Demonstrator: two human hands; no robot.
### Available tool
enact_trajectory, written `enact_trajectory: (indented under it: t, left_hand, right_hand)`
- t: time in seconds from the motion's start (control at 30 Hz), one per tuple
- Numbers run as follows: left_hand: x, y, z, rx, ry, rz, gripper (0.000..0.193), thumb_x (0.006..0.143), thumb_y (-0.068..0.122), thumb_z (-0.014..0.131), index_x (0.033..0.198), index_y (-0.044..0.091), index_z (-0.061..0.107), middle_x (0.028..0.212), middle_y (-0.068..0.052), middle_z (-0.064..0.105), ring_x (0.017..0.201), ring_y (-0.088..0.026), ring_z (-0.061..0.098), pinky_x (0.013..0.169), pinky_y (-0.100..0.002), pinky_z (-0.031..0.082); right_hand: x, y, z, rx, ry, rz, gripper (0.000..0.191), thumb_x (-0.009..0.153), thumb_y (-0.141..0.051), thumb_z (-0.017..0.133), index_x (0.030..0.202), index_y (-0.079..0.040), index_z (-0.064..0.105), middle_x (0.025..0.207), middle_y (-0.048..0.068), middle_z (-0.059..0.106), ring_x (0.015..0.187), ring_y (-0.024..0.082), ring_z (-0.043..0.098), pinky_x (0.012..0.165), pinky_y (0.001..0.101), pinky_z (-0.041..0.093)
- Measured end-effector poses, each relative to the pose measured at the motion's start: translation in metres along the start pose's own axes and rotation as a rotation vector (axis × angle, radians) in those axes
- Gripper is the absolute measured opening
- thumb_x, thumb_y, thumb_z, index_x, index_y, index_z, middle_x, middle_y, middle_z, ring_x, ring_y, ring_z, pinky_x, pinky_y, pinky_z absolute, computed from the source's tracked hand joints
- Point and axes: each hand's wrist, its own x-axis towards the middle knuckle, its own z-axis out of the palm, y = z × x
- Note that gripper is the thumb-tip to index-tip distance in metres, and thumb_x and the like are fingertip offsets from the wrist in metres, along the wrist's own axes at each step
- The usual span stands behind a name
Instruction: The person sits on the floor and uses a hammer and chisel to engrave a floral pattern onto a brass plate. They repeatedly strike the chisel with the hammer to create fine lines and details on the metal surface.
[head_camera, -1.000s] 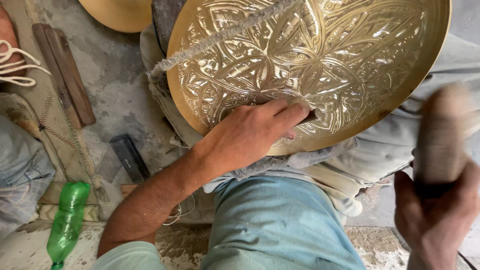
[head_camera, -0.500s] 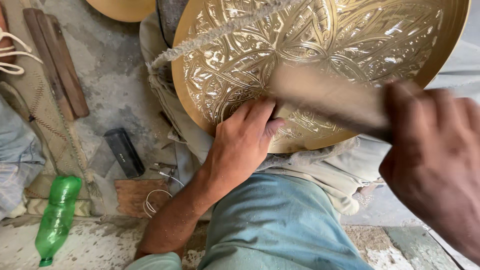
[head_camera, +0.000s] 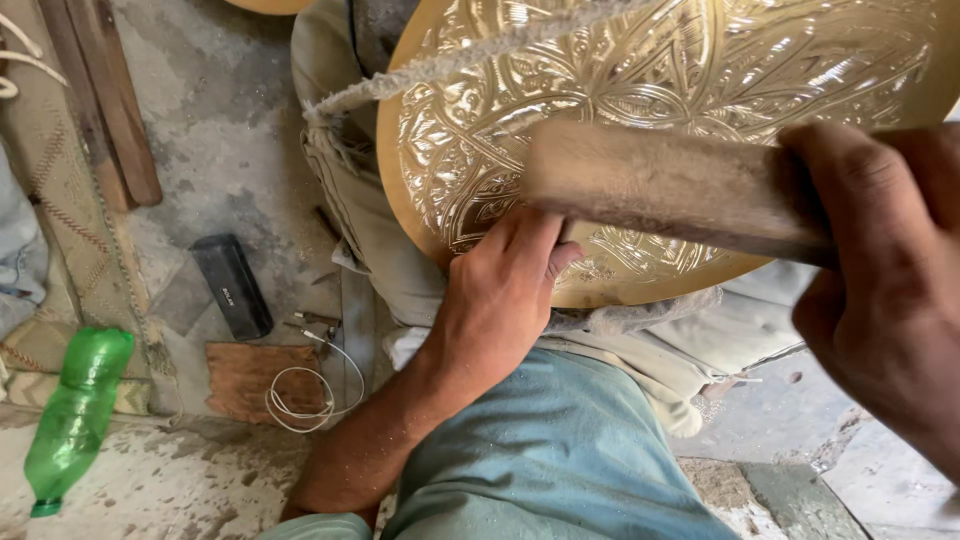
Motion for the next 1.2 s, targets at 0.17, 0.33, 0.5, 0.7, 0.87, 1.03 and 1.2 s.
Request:
enact_trajectory:
  t: [0.17,0.33,0.5,0.7,0.87,1.03,1.2]
  left_hand:
    - [-0.014,0.002,0.005,-0.019,0.163,-0.056,0.035,0.102,0.014,0.069,0.128,-0.004,0.051,0.102,-0.021,0.062,0.088,-0.040,0.065,0.073,-0.048,0.052]
    - [-0.017,0.002,0.005,-0.053,0.168,-0.152,0.028,0.104,0.016,0.070,0.118,0.000,0.051,0.096,-0.018,0.061,0.085,-0.039,0.064,0.072,-0.049,0.051]
    - [-0.015,0.003,0.003,-0.032,0.155,-0.141,0.032,0.103,0.016,0.069,0.123,-0.001,0.052,0.098,-0.020,0.061,0.085,-0.041,0.064,0.072,-0.050,0.051]
    - [-0.020,0.007,0.009,-0.073,0.183,-0.045,0.025,0.107,0.015,0.065,0.122,0.000,0.053,0.102,-0.016,0.062,0.088,-0.033,0.069,0.073,-0.043,0.057]
    - [-0.018,0.003,0.021,-0.179,0.184,0.030,0.027,0.110,0.019,0.066,0.128,0.003,0.054,0.102,-0.009,0.065,0.088,-0.021,0.073,0.071,-0.031,0.062]
    - [-0.017,0.001,0.026,-0.086,0.129,0.028,0.034,0.107,0.019,0.067,0.133,0.002,0.054,0.102,-0.012,0.064,0.087,-0.026,0.072,0.069,-0.038,0.059]
    - [-0.015,0.001,0.029,-0.022,0.097,0.035,0.033,0.107,0.021,0.067,0.131,0.004,0.054,0.101,-0.013,0.063,0.085,-0.029,0.070,0.067,-0.040,0.058]
  right_hand:
    - [0.025,-0.021,-0.020,-0.224,-0.085,-0.151,0.061,0.069,0.002,0.076,0.129,0.000,0.069,0.099,0.017,0.067,0.084,0.028,0.066,0.077,0.0396,0.057]
    - [0.043,-0.036,-0.033,-0.255,-0.060,-0.234,0.059,0.069,0.002,0.075,0.128,-0.002,0.069,0.097,0.016,0.065,0.084,0.028,0.064,0.075,0.0407,0.056]
    - [0.038,-0.037,-0.035,-0.285,0.019,-0.159,0.058,0.068,0.011,0.071,0.126,0.003,0.068,0.096,0.018,0.063,0.086,0.028,0.064,0.069,0.0369,0.054]
    - [0.001,-0.010,-0.033,-0.143,-0.037,-0.175,0.051,0.087,0.013,0.072,0.136,0.002,0.063,0.099,0.017,0.064,0.083,0.025,0.063,0.073,0.0381,0.055]
    - [-0.010,0.014,-0.021,-0.088,-0.080,-0.077,0.062,0.079,0.014,0.067,0.139,0.015,0.053,0.091,0.025,0.064,0.067,0.028,0.062,0.059,0.0409,0.052]
    - [-0.007,0.021,-0.016,0.006,0.005,-0.084,0.064,0.077,0.018,0.063,0.139,0.013,0.053,0.098,0.027,0.063,0.078,0.034,0.064,0.067,0.0442,0.054]
    - [-0.006,0.020,-0.015,0.076,0.034,-0.054,0.066,0.075,0.022,0.060,0.139,0.011,0.053,0.105,0.029,0.063,0.089,0.039,0.065,0.076,0.0476,0.055]
